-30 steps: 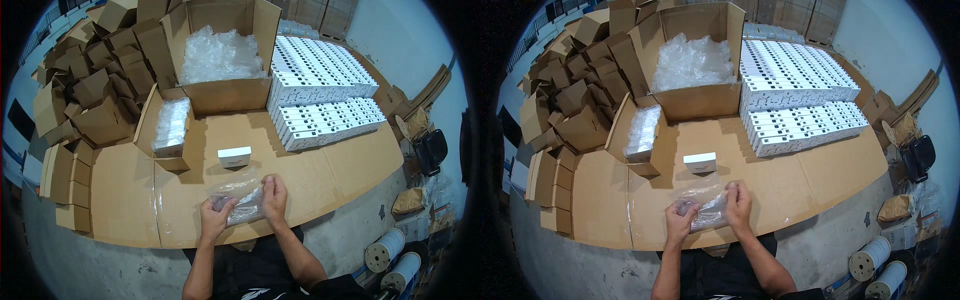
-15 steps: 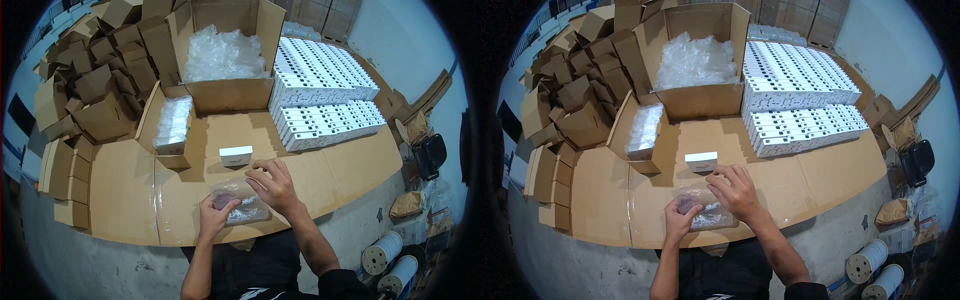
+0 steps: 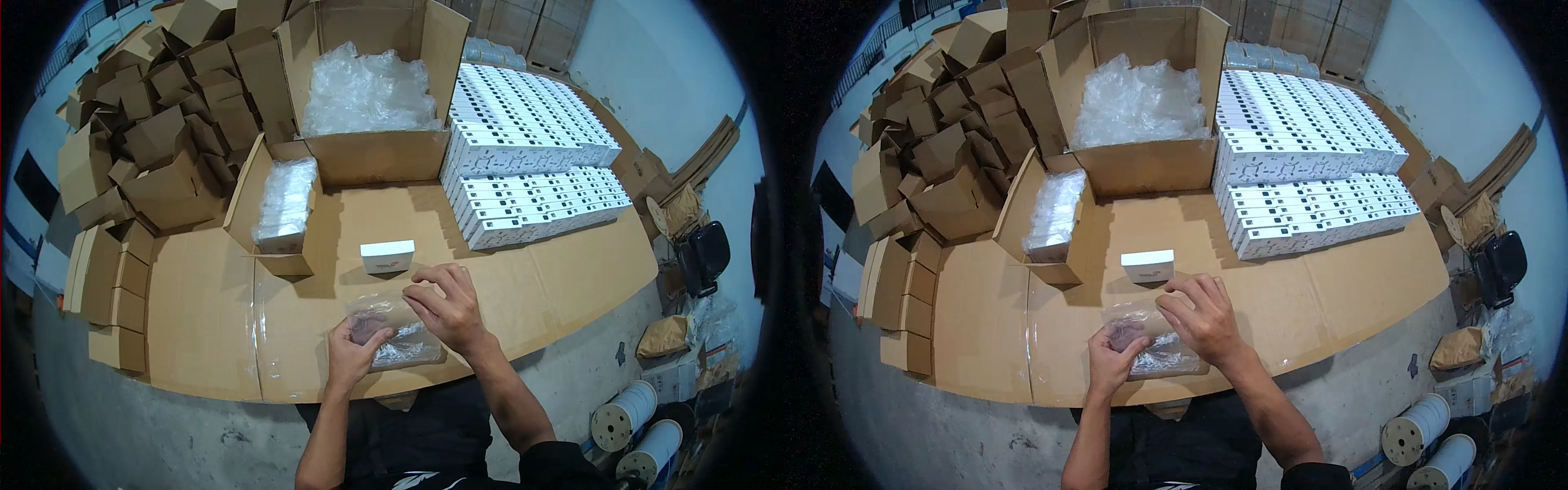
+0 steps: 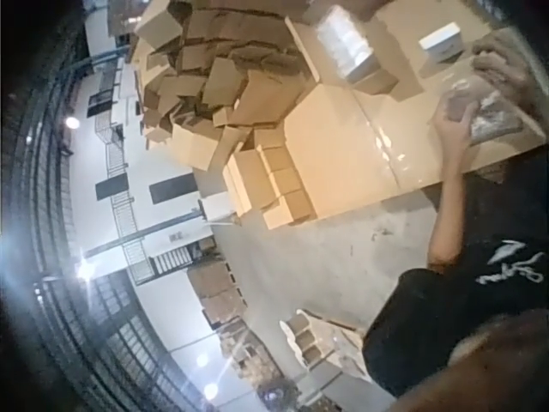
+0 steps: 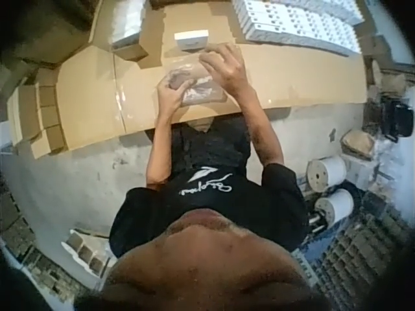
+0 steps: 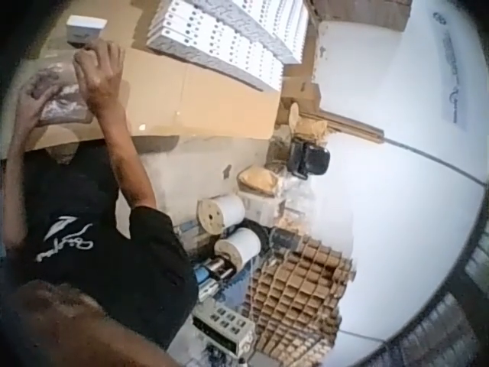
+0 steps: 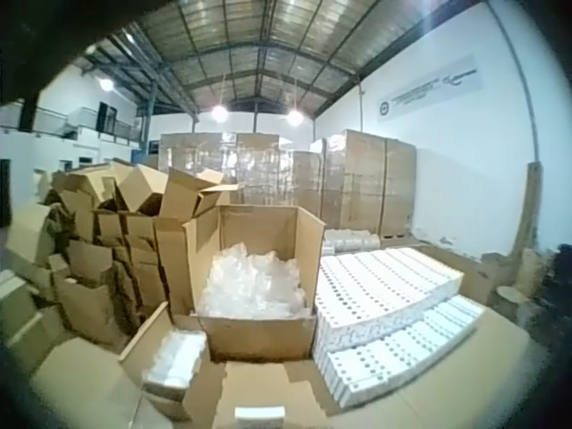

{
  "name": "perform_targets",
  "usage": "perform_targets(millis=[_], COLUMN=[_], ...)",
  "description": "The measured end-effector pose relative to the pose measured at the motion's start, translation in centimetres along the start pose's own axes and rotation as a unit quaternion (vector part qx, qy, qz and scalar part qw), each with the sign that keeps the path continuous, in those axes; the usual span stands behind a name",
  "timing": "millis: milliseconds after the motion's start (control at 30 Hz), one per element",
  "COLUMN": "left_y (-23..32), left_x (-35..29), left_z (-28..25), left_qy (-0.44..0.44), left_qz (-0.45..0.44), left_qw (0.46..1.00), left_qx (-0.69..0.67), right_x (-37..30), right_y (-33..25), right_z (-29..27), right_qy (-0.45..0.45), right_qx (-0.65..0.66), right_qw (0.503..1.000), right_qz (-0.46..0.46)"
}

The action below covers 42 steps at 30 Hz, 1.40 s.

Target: Packing small product boxes into plastic bags and placing them into cardboard shipping containers.

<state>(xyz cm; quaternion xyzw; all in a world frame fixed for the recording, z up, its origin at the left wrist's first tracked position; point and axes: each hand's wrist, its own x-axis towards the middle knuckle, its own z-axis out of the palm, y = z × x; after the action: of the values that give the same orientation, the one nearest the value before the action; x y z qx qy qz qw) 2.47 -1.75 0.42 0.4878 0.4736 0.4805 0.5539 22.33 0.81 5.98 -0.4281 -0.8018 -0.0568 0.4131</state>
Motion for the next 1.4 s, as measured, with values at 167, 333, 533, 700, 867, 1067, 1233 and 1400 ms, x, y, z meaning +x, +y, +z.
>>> perform_targets(millis=[167,333,533,700,867,1067,1233,1400], left_y=[-0.4,0.4,-0.4,-0.6,-0.9,-0.1,-0.9,-0.8], left_x=[0.1,0.5,1.3,1.4,1.4,1.5,1.6,1.4], left_z=[-0.2,0.2,-0.1,-0.4,-0.7,-0.4,-0.7,-0.4], left_qy=[-0.005,-0.007,-0.008,-0.021,-0.04,-0.036,-0.035,-0.028], left_qz=[0.003,-0.029,-0.007,-0.017,-0.04,-0.037,-0.041,-0.013], left_qw=[1.0,0.999,1.0,0.999,0.998,0.995,0.994,0.997], left_qx=[0.013,-0.031,0.022,0.04,0.04,0.081,0.092,0.07], right_x=[0.0,0.2,0.7,1.1,1.4,0.9,0.9,0.8], right_y=[-0.1,-0.1,0.1,0.5,0.7,1.2,1.1,0.1], right_z=[0.0,-0.5,-0.8,-1.3,-1.8,-1.1,-1.2,-1.0], right_qy=[-0.001,0.004,-0.008,-0.08,-0.099,-0.099,-0.151,-0.191], right_qx=[-0.002,-0.011,0.038,0.084,0.045,0.148,0.088,0.088], right_qw=[1.0,1.0,0.999,0.993,0.991,0.983,0.984,0.974], right_qz=[0.0,-0.023,-0.009,-0.015,-0.072,-0.04,-0.042,0.086])
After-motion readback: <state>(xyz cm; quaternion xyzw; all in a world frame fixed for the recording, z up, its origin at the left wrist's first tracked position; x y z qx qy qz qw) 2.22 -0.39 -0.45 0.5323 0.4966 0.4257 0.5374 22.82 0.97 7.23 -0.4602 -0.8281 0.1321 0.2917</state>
